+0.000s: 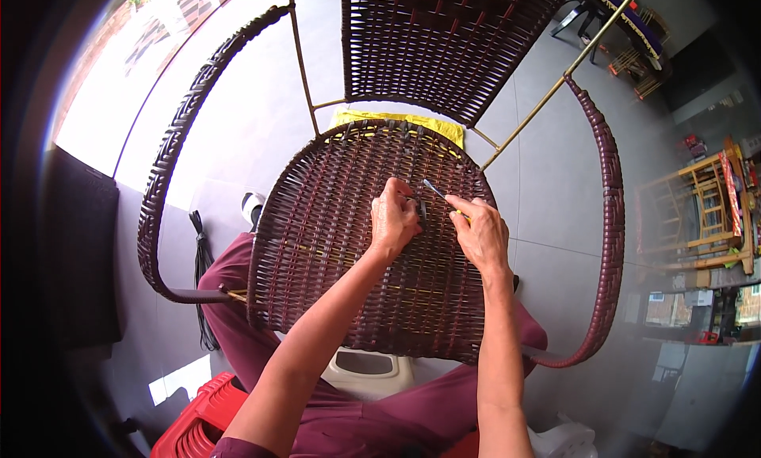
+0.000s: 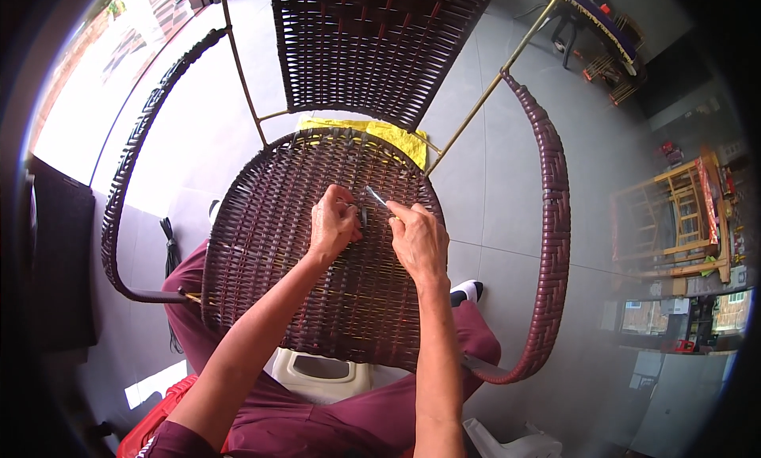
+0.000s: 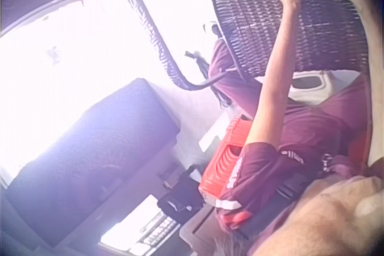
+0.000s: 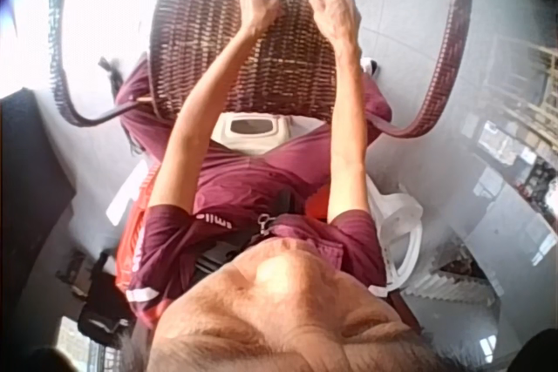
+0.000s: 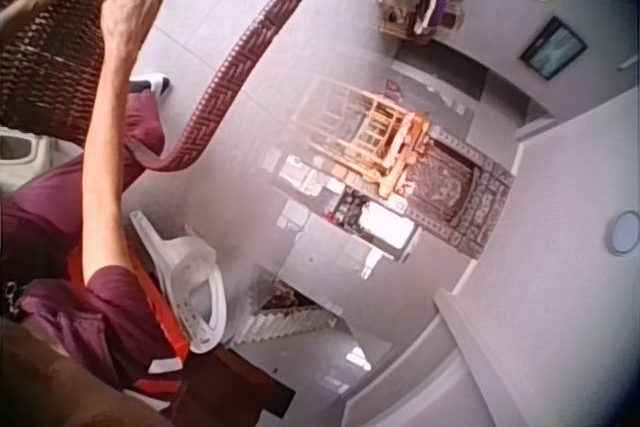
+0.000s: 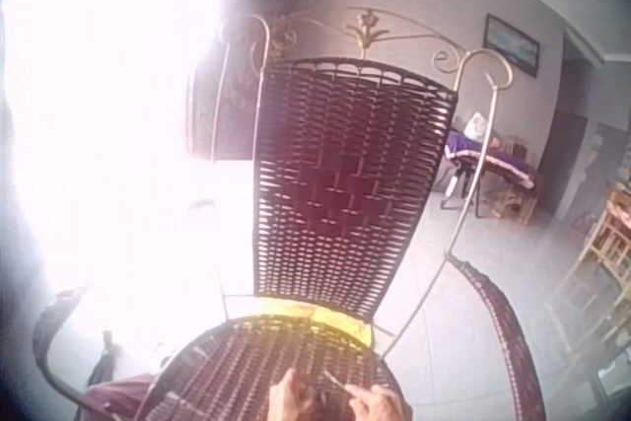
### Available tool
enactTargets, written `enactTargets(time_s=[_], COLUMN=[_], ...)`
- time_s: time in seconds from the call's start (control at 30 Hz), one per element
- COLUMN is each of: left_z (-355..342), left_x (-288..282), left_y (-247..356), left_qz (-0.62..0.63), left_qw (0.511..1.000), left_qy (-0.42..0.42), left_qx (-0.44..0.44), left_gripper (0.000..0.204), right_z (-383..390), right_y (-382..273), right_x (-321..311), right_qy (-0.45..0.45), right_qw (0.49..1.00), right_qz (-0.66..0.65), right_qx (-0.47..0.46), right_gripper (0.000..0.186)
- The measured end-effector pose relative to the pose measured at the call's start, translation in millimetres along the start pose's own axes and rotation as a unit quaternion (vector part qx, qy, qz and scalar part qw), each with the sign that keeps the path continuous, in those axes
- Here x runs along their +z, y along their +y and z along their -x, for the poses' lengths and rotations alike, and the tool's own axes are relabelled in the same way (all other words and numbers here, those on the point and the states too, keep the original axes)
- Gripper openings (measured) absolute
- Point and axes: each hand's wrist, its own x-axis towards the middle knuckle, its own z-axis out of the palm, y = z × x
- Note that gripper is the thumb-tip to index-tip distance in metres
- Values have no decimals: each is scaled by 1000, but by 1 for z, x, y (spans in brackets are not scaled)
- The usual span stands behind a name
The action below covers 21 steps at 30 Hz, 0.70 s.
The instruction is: The person weaves black strips into the seat of a brown woven chair, using a screwdriver to pry the weave and tuck the material into place.
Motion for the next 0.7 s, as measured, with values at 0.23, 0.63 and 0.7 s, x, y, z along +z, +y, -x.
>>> enactTargets(time_s=[0.23,0.63,0.7], left_z=[1,0,0], left_x=[1,1,0], left_y=[2,-1,0], left_qz=[-7,-8,-7], left_qw=[1000,1000,1000], left_qy=[3,-3,6], left_qx=[5,16,15], left_gripper=[13,11,13], right_z=[4,-8,-1], right_y=[-2,0,1], right_x=[9,9,17], right_qy=[39,-15,8], right_qw=[996,999,997], right_qz=[66,-51,-78], right_qx=[-37,11,10], right_gripper=[24,21,21])
